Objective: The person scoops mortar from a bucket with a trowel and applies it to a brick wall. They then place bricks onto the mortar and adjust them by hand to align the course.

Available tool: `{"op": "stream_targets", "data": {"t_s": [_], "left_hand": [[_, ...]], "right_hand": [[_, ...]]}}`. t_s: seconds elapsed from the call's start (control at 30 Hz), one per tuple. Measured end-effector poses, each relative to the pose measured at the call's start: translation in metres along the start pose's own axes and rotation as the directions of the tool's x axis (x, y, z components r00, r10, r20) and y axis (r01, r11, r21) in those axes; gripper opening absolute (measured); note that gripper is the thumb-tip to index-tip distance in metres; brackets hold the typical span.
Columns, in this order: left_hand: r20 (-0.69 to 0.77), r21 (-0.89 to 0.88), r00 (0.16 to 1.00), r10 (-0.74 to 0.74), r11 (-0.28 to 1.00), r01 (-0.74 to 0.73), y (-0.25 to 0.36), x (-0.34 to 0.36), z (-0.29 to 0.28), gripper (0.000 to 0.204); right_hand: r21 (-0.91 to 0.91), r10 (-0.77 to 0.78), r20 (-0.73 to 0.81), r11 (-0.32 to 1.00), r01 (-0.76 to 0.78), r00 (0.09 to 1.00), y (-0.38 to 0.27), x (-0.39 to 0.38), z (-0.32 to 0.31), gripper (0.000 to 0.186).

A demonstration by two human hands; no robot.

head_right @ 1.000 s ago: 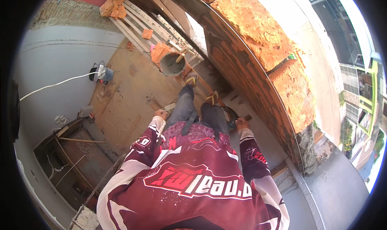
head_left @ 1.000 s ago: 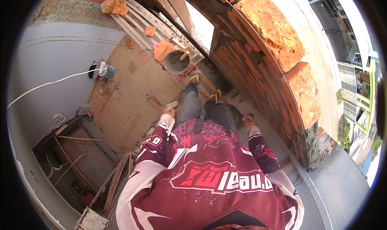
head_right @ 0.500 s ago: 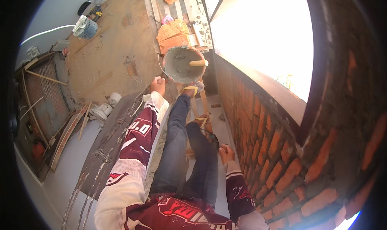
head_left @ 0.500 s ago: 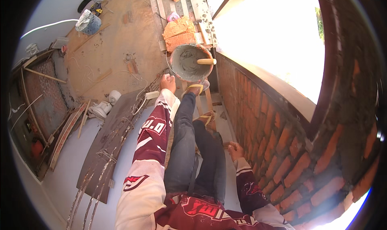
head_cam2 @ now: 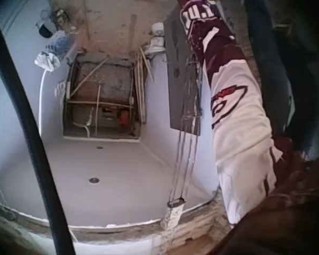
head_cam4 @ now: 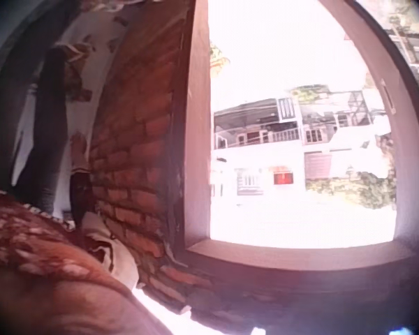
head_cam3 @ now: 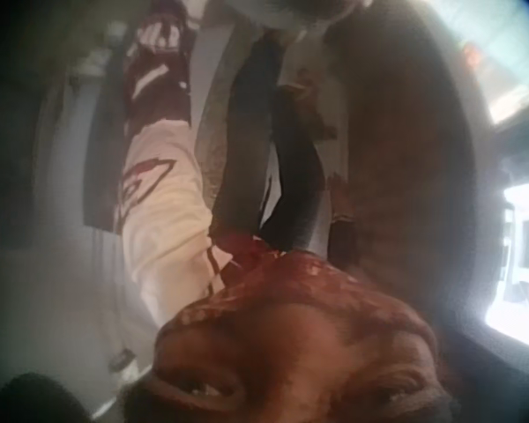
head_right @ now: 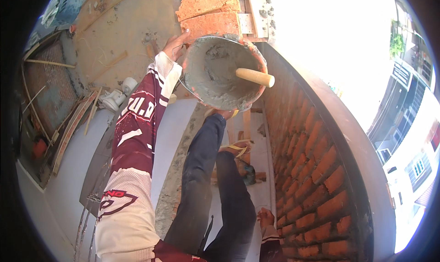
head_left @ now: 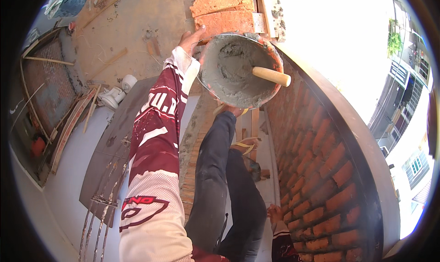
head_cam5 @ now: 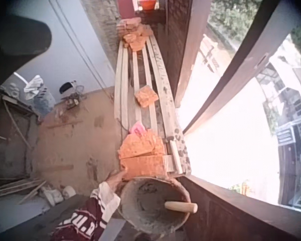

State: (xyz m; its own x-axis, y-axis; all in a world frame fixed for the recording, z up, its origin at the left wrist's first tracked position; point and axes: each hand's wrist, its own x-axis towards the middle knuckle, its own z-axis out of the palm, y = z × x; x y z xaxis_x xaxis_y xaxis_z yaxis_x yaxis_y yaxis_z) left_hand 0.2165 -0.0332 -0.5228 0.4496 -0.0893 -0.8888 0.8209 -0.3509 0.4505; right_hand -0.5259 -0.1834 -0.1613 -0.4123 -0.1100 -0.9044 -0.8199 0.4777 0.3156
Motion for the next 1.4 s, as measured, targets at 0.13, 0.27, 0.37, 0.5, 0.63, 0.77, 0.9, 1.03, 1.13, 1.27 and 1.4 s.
{"op": "stream_targets", "data": {"t_s": [0.13, 0.27, 0.37, 0.5, 0.63, 0.77, 0.9, 1.03, 1.13, 1.27, 1.4], "left_hand": [[0.080, -0.092, 0.984, -0.160, 0.982, 0.168, 0.005, 0.019, 0.010, 0.083], [0.060, 0.033, 0.994, -0.093, 0.995, 0.092, 0.017, 0.007, 0.014, 0.063], [0.003, -0.013, 0.972, -0.234, 0.972, 0.234, 0.025, -0.009, 0.014, 0.059], [0.129, -0.114, 0.977, -0.171, 0.976, 0.186, 0.035, -0.024, 0.017, 0.064], [0.144, -0.034, 0.989, -0.010, 0.999, 0.015, 0.060, -0.030, 0.030, 0.067], [-0.051, 0.366, 0.955, 0.293, 0.895, -0.256, 0.105, -0.051, 0.062, 0.071], [-0.104, 0.601, 0.827, 0.553, 0.697, -0.391, 0.121, -0.130, 0.096, 0.066], [0.018, 0.544, 0.673, 0.739, 0.558, -0.627, 0.105, -0.225, 0.120, 0.058], [0.172, 0.539, 0.507, 0.845, 0.350, -0.766, 0.074, -0.293, 0.132, 0.053], [0.590, 0.419, 0.233, 0.773, -0.046, -0.907, 0.040, -0.347, 0.147, 0.057], [0.778, 0.405, 0.262, 0.572, -0.137, -0.904, 0.026, -0.365, 0.164, 0.054]], "right_hand": [[-0.061, -0.054, 0.001, 0.997, 0.054, 0.999, -0.003, -0.019, 0.010, 0.034], [-0.075, -0.021, 0.010, 0.997, 0.022, 1.000, -0.012, -0.027, 0.011, 0.034], [0.034, 0.014, 0.036, 0.999, -0.015, 0.999, -0.017, -0.023, 0.007, 0.038], [0.086, -0.084, 0.035, 0.993, 0.081, 0.996, -0.044, -0.019, 0.006, 0.037], [0.151, -0.278, 0.019, 0.950, 0.272, 0.960, -0.113, -0.028, 0.019, 0.034], [0.165, -0.498, 0.031, 0.858, 0.487, 0.866, -0.213, -0.050, 0.053, 0.037], [0.361, -0.683, 0.058, 0.695, 0.622, 0.728, -0.328, -0.076, 0.097, 0.036], [0.636, -0.775, 0.123, 0.541, 0.550, 0.620, -0.436, -0.096, 0.125, 0.052], [0.890, -0.821, 0.434, 0.454, -0.037, 0.372, -0.471, -0.114, 0.132, 0.075], [0.955, -0.836, 0.273, 0.177, -0.236, 0.476, -0.436, -0.117, 0.120, 0.089], [0.980, -0.624, 0.016, 0.164, 0.110, 0.781, -0.342, -0.077, 0.106, 0.070]]}}
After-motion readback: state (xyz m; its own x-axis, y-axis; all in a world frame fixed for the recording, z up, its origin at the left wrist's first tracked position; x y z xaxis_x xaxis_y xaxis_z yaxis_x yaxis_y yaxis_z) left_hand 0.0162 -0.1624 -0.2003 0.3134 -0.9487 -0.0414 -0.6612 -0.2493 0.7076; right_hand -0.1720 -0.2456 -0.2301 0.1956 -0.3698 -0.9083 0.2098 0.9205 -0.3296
